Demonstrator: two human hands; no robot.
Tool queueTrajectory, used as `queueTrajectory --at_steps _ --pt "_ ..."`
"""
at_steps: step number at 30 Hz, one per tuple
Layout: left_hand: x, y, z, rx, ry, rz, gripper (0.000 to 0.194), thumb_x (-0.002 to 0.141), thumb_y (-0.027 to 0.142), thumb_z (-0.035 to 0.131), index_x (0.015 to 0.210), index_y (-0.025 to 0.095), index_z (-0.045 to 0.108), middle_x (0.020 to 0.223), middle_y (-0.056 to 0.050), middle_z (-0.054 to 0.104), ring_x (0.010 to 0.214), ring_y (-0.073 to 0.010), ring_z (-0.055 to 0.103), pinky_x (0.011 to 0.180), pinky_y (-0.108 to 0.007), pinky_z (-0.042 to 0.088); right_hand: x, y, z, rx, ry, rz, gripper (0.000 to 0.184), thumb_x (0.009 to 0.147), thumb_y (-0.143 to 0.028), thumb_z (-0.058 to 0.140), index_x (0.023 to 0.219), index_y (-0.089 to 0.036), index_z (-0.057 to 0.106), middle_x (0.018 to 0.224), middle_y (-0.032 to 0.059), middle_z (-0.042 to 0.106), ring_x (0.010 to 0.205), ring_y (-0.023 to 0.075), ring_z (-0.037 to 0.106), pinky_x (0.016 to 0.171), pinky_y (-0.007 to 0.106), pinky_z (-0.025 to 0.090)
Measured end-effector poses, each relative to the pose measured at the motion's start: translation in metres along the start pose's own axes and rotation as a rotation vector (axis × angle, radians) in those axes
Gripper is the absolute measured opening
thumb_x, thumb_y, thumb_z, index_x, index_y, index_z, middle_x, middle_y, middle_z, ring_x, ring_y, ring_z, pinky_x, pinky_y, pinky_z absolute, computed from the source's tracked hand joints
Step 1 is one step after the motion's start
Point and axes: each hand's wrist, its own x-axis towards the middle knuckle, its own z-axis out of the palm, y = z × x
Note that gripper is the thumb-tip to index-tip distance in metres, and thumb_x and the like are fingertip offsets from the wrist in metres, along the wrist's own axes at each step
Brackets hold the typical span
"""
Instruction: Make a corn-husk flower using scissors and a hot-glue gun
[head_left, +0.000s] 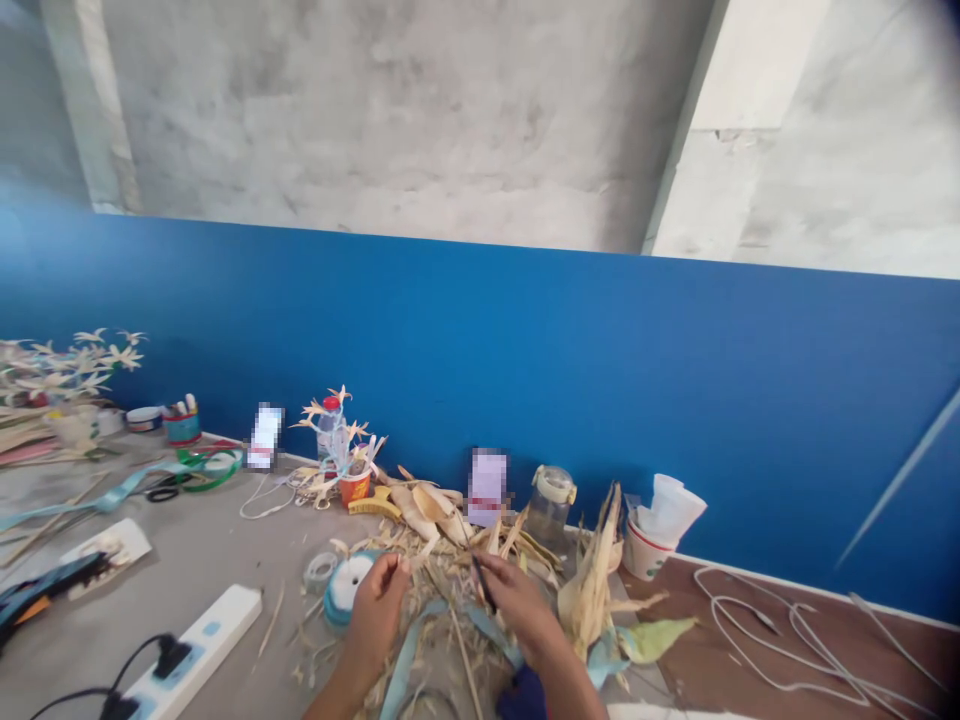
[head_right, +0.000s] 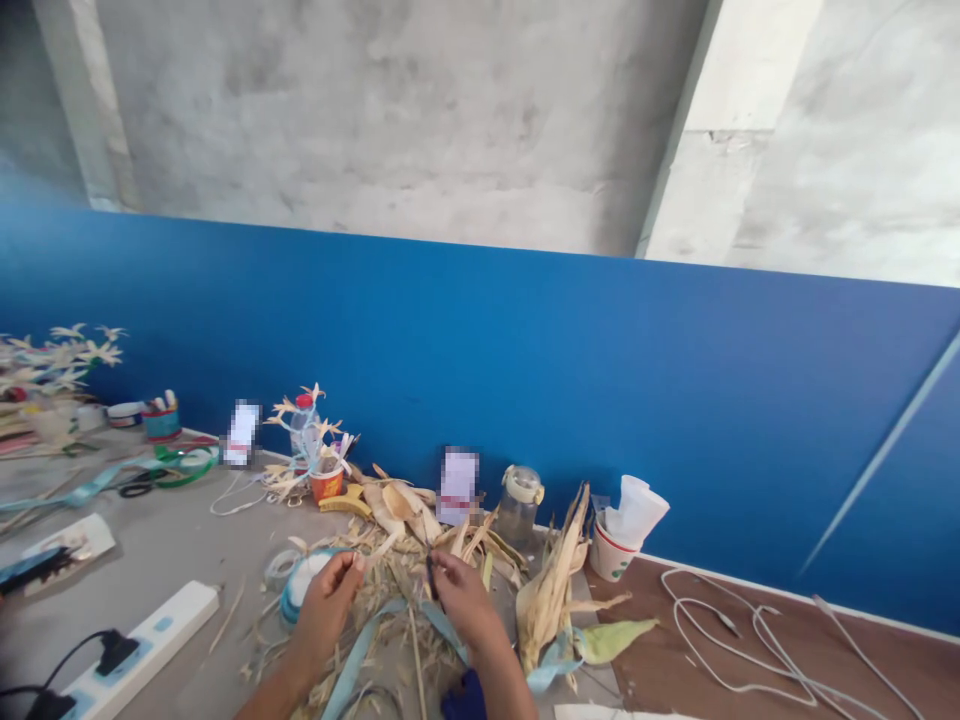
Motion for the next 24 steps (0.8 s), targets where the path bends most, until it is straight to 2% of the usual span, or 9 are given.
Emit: queueTrajectory --at_steps 3,5,8,14,19,24 --pt "0.000 0.005 -0.001 -0.034 0.042 -0.032 0.044 0.066 0.062 0.052 0.059 0.019 0.051 0.048 0.006 0.040 0.045 -0.0113 0.037 0.044 -0.022 0.032 -0.003 -0.006 -0.003 0.550 -0.036 -0.002 0.045 0.076 -0.051 0.043 0.093 -0.015 0.062 0.066 0.0042 0.059 0.062 0.0172 0.054 0.059 0.026 0.040" --pt "0.000 0.008 -0.002 -0.046 0.056 -0.031 0.044 0.066 0.062 0.053 0.060 0.019 0.053 0.048 0.006 0.040 0.044 -0.0108 0.037 0.043 -0.022 0.031 -0.007 -0.011 -0.003 0.677 -0.075 -0.013 0.039 0.071 -0.048 0.051 0.088 -0.016 0.063 0.061 0.0010 0.054 0.060 0.0149 0.049 0.058 0.024 0.038" --pt "0.001 0.009 -0.004 -0.059 0.058 -0.022 0.042 0.066 0.060 0.055 0.062 0.018 0.055 0.048 0.005 0.042 0.044 -0.0111 0.038 0.042 -0.022 0.031 -0.010 -0.016 0.002 0.612 -0.156 0.008 0.027 0.064 -0.039 0.059 0.079 -0.017 0.062 0.057 -0.0026 0.048 0.056 0.0122 0.043 0.056 0.023 0.034" --pt "0.004 0.003 -0.005 -0.120 0.002 -0.052 0.038 0.068 0.056 0.056 0.063 0.018 0.053 0.050 0.007 0.039 0.046 -0.0101 0.034 0.045 -0.022 0.028 -0.008 -0.017 0.017 0.361 -0.277 -0.030 0.014 0.060 -0.026 0.057 0.070 -0.018 0.056 0.057 -0.0055 0.043 0.054 0.0096 0.037 0.053 0.021 0.027" --pt "0.003 0.004 -0.002 -0.132 -0.057 -0.057 0.035 0.070 0.052 0.055 0.063 0.018 0.051 0.050 0.007 0.037 0.048 -0.0099 0.031 0.047 -0.022 0.027 -0.010 -0.017 0.024 0.194 -0.241 -0.060 0.015 0.062 -0.023 0.056 0.076 -0.017 0.057 0.055 -0.0062 0.040 0.053 0.0098 0.036 0.051 0.021 0.027" --pt "0.003 0.005 -0.001 -0.125 -0.061 -0.049 0.035 0.068 0.052 0.057 0.059 0.018 0.051 0.049 0.007 0.037 0.049 -0.0109 0.033 0.048 -0.023 0.027 -0.010 -0.013 0.031 0.158 -0.215 -0.067 0.019 0.065 -0.023 0.056 0.082 -0.015 0.060 0.056 -0.0061 0.039 0.052 0.0098 0.036 0.050 0.021 0.027"
